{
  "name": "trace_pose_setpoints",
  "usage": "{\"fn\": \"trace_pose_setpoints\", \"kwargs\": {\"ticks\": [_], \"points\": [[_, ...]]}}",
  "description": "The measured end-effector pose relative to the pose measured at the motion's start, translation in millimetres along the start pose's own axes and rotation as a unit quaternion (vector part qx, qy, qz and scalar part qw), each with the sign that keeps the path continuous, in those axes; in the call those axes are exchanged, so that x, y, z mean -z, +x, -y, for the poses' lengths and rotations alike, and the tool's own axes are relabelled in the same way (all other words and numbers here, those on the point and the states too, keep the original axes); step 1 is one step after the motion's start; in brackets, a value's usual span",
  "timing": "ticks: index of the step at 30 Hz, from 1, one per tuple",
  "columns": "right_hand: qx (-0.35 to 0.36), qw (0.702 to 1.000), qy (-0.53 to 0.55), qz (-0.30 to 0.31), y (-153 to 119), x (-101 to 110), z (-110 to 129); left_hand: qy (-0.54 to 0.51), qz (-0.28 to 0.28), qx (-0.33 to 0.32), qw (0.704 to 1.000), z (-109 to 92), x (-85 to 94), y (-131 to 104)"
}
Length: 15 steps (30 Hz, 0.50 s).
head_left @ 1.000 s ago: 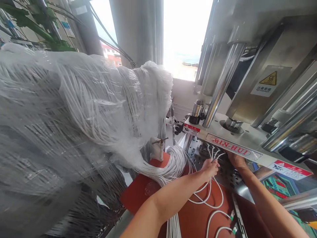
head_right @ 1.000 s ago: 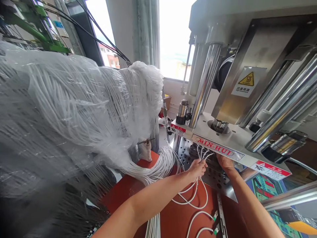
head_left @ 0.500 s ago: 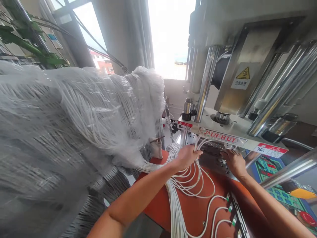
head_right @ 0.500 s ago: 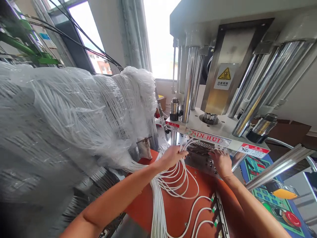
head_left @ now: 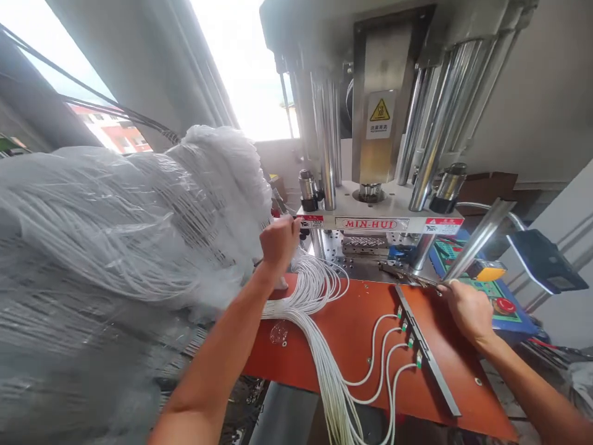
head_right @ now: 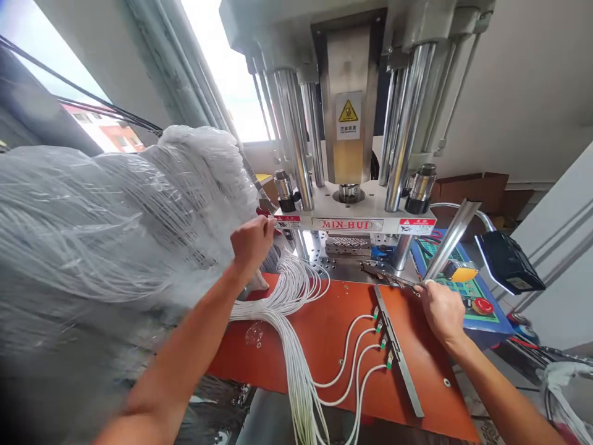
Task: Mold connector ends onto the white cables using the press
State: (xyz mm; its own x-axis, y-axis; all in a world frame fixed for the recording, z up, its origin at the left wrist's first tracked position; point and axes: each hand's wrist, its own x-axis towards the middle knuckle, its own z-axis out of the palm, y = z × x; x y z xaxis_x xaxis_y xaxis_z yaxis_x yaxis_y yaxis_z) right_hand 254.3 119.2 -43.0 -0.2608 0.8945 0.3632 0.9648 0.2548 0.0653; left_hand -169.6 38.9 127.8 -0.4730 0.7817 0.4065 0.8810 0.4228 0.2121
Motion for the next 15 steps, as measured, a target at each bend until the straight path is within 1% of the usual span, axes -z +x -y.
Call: {"fn": "trace_pose_setpoints", "kwargs": {"ticks": [1,2,3,4,5,6,7,8,9,10,12,15], "points": [[-0.004,1.0,-0.008,0.006,-0.2,-1.3,-0.3,-0.032,-0.017,-0.107,0.994,-16.2,-7.1,-16.6],[-0.007,1.0,-0.008,0.011,0.6,-2.7,0.4,-0.071,-0.001,-0.222,0.972,-33.8,-16.4,-33.4],[-0.009,1.0,-0.001,0.017,2.0,-4.0,2.0,-0.111,0.038,-0.329,0.937,-52.0,-27.9,-49.4],[-0.009,1.0,0.01,0.022,3.9,-5.2,4.5,-0.15,0.081,-0.409,0.897,-69.8,-41.1,-63.7],[-0.006,0.999,0.022,0.028,6.2,-6.1,7.9,-0.182,0.125,-0.469,0.855,-86.4,-55.4,-75.4],[0.003,0.999,0.035,0.032,8.5,-6.6,11.8,-0.203,0.169,-0.514,0.816,-101.0,-70.1,-84.2],[0.014,0.998,0.046,0.035,10.8,-6.9,16.3,-0.212,0.209,-0.54,0.787,-113.1,-84.4,-90.2],[0.025,0.998,0.056,0.035,12.9,-6.8,21.2,-0.211,0.245,-0.557,0.765,-122.7,-97.8,-93.5],[0.036,0.997,0.062,0.034,14.7,-6.6,26.3,-0.205,0.276,-0.564,0.751,-129.6,-109.5,-94.8],[0.045,0.996,0.067,0.033,16.2,-6.5,31.5,-0.196,0.299,-0.566,0.743,-134.1,-119.2,-94.8],[0.053,0.995,0.076,0.036,18.1,-6.8,41.8,-0.186,0.326,-0.564,0.736,-137.9,-132.0,-93.3],[0.056,0.993,0.092,0.045,20.8,-9.1,54.4,-0.189,0.327,-0.563,0.735,-137.6,-137.1,-92.5]]}}
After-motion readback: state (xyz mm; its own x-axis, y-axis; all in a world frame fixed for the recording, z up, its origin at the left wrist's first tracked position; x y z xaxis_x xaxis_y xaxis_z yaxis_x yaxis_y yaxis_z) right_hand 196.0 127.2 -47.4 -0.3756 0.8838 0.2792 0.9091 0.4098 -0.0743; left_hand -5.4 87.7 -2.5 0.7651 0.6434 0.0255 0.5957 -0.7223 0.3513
